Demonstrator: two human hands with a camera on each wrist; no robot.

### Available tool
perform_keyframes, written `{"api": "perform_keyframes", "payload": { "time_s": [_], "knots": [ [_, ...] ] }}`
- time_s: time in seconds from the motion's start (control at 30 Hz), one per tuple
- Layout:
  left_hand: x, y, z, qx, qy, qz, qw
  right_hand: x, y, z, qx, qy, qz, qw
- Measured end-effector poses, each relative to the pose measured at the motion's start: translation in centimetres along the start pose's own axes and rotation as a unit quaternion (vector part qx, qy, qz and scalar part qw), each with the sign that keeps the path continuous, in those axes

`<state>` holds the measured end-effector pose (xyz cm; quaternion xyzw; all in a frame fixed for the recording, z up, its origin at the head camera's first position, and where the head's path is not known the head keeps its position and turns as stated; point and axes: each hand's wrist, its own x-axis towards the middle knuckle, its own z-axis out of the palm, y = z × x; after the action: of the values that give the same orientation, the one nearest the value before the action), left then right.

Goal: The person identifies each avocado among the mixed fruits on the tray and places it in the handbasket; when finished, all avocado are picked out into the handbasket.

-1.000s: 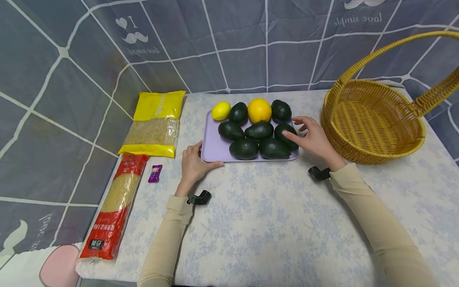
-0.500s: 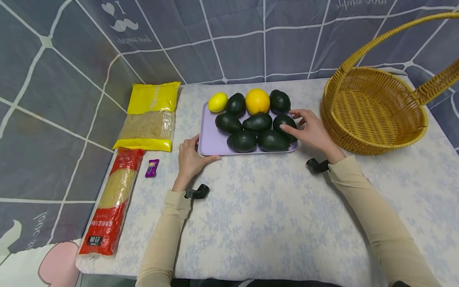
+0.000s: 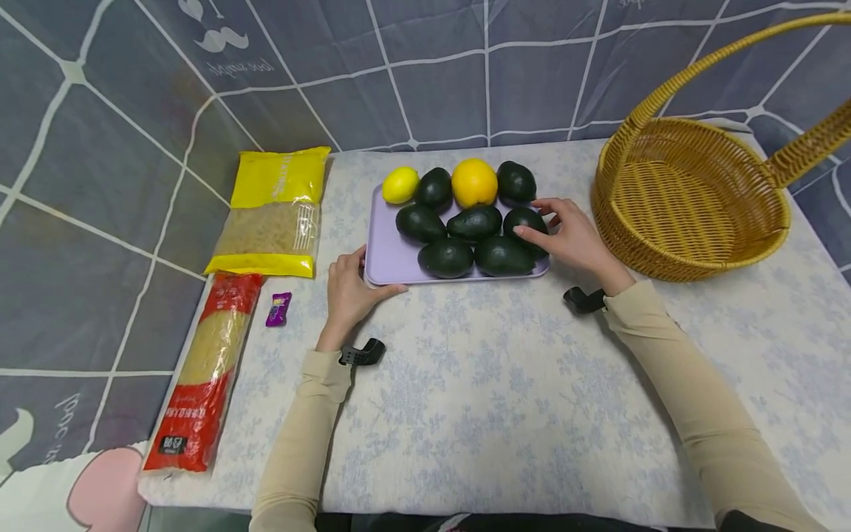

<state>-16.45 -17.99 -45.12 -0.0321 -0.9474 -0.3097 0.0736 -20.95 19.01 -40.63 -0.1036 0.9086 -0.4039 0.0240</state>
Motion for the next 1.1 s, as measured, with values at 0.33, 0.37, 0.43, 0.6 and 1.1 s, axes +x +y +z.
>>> {"api": "perform_keyframes", "payload": {
  "time_s": [0.33,0.37,0.43,0.6,1.1],
  "knots": [
    [-0.27,-0.21,0.26,-0.002,-0.001,0.005,1.0,0.16,0.34,0.79,0.003,-0.019,0.012,1.0],
    [-0.31,-0.25,0.3,-0.002,-0.001,0.006,1.0,0.16,0.4,0.88,0.003,-0.019,0.014,1.0],
    [-0.38,-0.28,0.35,0.0,-0.001,0.006,1.0,0.17,0.4,0.96,0.002,-0.018,0.018,1.0],
    [-0.27,-0.15,0.33,0.005,0.001,0.011,0.9999,0.32,0.35,0.92,0.006,-0.023,0.025,0.999],
    [-0.17,-0.07,-0.01,0.005,-0.006,-0.002,1.0,0.66,0.08,0.98,-0.004,-0.036,0.05,0.998]
  ]
}}
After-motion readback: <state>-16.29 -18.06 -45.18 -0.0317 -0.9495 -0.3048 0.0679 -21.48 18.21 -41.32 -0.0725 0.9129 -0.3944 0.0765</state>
